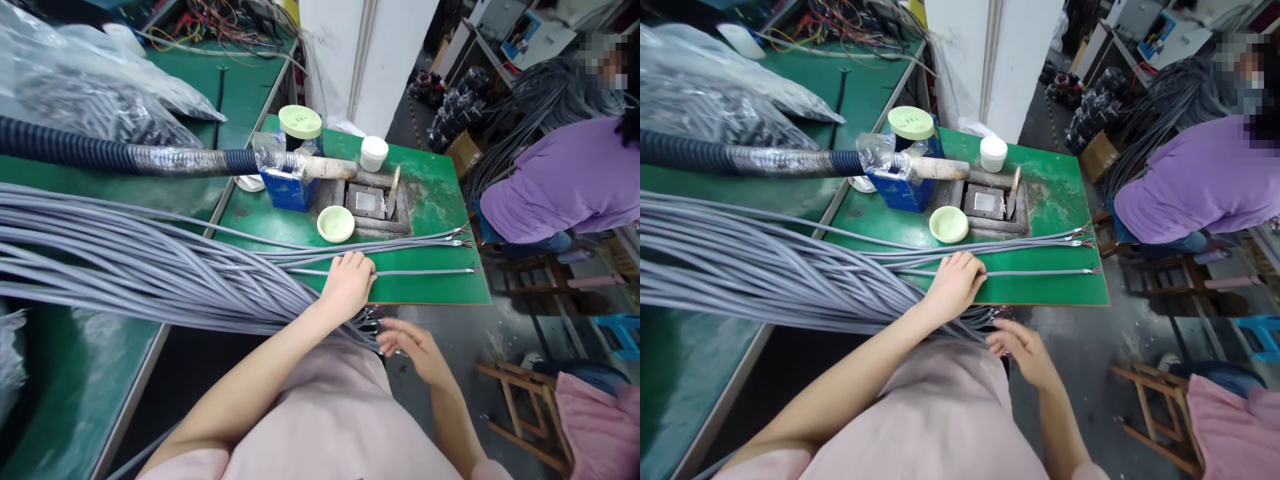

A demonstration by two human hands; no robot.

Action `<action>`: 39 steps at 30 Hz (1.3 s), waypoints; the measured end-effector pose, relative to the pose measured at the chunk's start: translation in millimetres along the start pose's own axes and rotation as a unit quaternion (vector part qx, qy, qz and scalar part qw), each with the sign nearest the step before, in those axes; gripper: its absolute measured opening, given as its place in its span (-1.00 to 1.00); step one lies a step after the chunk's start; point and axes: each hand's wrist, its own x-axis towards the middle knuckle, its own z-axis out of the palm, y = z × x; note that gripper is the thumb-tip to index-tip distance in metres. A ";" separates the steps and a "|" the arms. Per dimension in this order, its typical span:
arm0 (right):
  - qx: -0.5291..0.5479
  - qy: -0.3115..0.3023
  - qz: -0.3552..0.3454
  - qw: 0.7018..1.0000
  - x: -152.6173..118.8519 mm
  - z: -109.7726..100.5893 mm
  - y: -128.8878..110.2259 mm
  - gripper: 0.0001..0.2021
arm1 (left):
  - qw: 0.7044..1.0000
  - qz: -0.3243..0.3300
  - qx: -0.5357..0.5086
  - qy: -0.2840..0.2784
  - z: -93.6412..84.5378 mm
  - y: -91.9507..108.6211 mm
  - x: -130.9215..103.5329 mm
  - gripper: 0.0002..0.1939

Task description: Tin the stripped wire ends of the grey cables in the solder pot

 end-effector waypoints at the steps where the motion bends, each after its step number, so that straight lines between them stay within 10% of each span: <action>1: 0.051 0.042 -0.039 0.997 9.9 2.2 -9.0 -0.61 | 0.999 0.006 -0.034 -0.002 -5.9 2.9 -6.4 -0.87; 7: 0.094 0.323 -0.272 0.902 39.2 -1.1 -65.1 -0.67 | 0.984 0.021 -0.160 -0.070 -28.4 10.2 -51.3 -0.86; 11: -0.062 0.196 -0.273 0.940 31.1 13.5 -81.3 -0.70 | 0.938 -0.036 -0.338 -0.060 -28.9 6.4 -59.7 -0.84; 17: -0.301 -0.049 -0.182 0.935 16.6 33.7 -71.6 -0.69 | 0.745 -0.181 -0.642 0.002 -33.2 3.4 -47.3 -0.71; 27: -0.293 0.007 -0.181 0.939 27.7 28.6 -56.6 -0.75 | 0.784 -0.155 -0.602 -0.001 -14.7 18.4 -37.7 -0.78; 32: -0.199 0.007 -0.153 0.968 32.6 25.7 -47.1 -0.73 | 0.651 -0.206 -0.731 -0.003 -15.5 15.9 -31.5 -0.74; 39: -0.051 -0.017 -0.138 0.989 41.2 24.2 -36.8 -0.70 | 0.567 -0.247 -0.784 0.050 -15.3 9.8 -18.2 -0.79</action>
